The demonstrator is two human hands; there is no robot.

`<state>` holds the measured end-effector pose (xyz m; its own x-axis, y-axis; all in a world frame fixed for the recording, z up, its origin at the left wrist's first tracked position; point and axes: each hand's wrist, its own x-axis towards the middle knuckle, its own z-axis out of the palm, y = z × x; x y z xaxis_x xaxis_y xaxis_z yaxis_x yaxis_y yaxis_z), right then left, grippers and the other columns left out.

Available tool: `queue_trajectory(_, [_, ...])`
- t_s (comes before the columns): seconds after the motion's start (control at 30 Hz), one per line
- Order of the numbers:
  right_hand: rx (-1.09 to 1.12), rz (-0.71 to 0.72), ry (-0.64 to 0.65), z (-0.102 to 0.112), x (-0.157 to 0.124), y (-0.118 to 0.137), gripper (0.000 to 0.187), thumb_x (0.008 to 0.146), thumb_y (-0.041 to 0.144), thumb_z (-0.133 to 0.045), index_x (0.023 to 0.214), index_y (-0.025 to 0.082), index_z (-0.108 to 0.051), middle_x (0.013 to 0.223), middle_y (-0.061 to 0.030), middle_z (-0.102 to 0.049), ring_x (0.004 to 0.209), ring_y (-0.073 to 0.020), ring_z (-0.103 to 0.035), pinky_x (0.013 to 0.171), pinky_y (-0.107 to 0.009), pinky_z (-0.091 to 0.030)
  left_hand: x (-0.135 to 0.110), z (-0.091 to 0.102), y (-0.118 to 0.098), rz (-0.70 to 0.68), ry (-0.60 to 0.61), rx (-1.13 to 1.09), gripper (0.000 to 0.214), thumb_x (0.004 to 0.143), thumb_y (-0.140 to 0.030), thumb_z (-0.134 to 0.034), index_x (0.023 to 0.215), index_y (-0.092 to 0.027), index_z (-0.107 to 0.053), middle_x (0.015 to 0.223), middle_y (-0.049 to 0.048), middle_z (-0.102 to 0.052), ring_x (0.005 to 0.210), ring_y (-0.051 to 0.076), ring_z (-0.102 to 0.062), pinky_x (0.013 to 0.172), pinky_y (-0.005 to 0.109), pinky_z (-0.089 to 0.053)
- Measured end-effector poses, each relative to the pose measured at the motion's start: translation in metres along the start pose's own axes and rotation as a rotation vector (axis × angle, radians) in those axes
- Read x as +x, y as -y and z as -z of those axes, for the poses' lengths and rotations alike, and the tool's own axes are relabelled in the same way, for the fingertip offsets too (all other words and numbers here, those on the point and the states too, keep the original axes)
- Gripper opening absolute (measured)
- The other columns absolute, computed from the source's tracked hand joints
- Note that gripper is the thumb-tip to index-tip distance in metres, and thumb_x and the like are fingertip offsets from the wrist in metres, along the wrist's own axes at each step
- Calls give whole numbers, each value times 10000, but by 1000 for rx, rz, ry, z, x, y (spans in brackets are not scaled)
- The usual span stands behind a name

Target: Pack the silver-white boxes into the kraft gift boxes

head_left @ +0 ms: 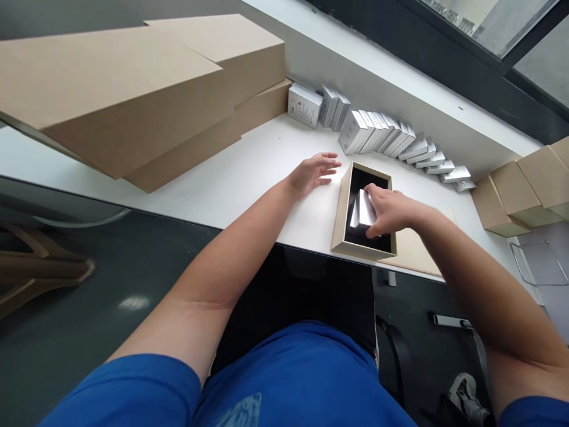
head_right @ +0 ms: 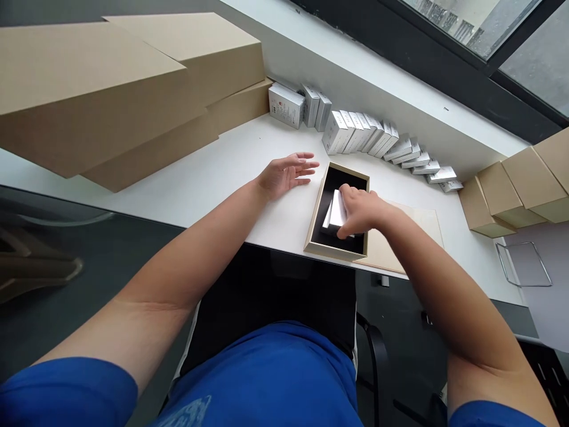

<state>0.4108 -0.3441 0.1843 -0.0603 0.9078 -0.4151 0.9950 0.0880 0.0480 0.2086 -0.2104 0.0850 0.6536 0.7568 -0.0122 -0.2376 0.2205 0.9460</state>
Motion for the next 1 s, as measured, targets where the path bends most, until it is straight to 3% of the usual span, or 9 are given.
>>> queue_trajectory(0.13, [-39, 28, -146, -17, 19, -5, 1051, 644, 531, -843, 1539, 193, -408, 1462, -220, -617, 1438, -501, -550, 1291, -835, -184, 3, -2, 10, -11, 93, 174, 1081, 653, -523, -867, 1600, -176, -480, 1685, 238, -478, 1638, 439, -339, 1359, 588, -229])
queue_trajectory(0.23, [-51, 65, -354, -22, 23, -16, 1143, 702, 557, -848, 1646, 196, -316, 1624, -240, -489, 1584, -512, -382, 1319, -831, -62, 2, -4, 18, 22, 118, 250, 1418, 605, -533, -953, 1757, -212, -191, 1781, 239, -330, 1685, 472, -223, 1362, 617, -181])
queue_trajectory(0.3, [-70, 68, -493, -21, 21, -23, 1185, 745, 619, -844, 1696, 221, -260, 1719, -226, -378, 1652, -511, -254, 1335, -810, -35, 1, -5, 20, 46, 119, 269, 1523, 633, -573, -961, 1779, -278, -3, 1834, 206, -216, 1704, 477, -155, 1361, 641, -152])
queue_trajectory(0.37, [-71, 56, -577, -19, 15, -30, 1229, 761, 723, -822, 1725, 255, -220, 1764, -200, -309, 1679, -510, -181, 1347, -791, -58, -1, -5, 20, 59, 134, 292, 1540, 657, -598, -961, 1776, -313, 59, 1856, 190, -137, 1711, 480, -120, 1361, 654, -134])
queue_trajectory(0.47, [-35, 35, -573, -16, 5, -46, 1262, 747, 854, -768, 1728, 266, -236, 1775, -184, -297, 1682, -516, -173, 1355, -767, -129, -2, -5, 20, 62, 149, 312, 1504, 686, -609, -957, 1780, -310, 32, 1859, 194, -108, 1718, 479, -78, 1364, 669, -125])
queue_trajectory(0.57, [65, -20, -564, -16, -1, -66, 1066, 850, 911, -592, 1661, 249, -391, 1749, -184, -373, 1673, -498, -225, 1342, -749, -208, 0, -3, 23, 47, 145, 316, 1412, 704, -596, -954, 1777, -306, -84, 1845, 201, -173, 1719, 465, -108, 1361, 676, -159])
queue_trajectory(0.7, [277, -119, -633, -18, 3, -87, 810, 1003, 850, -344, 1478, 244, -595, 1588, -186, -592, 1572, -435, -441, 1281, -719, -349, 6, -1, 27, 0, 111, 342, 1215, 668, -574, -980, 1679, -270, -378, 1774, 221, -351, 1664, 481, -279, 1325, 685, -273])
queue_trajectory(0.8, [404, -175, -668, -14, 19, -91, 698, 1018, 784, -430, 1367, 222, -653, 1491, -184, -671, 1470, -412, -560, 1216, -675, -446, 8, 0, 26, -51, 87, 381, 1073, 626, -618, -981, 1527, -218, -558, 1697, 233, -466, 1593, 486, -400, 1307, 680, -316])
queue_trajectory(1.0, [565, -232, -808, 17, 84, -91, 420, 1003, 574, -605, 1201, 208, -670, 1279, -157, -728, 1243, -354, -688, 1091, -597, -550, 5, -3, 25, -61, 51, 517, 1059, 641, -838, -859, 1453, -206, -611, 1603, 212, -566, 1497, 431, -526, 1281, 623, -402])
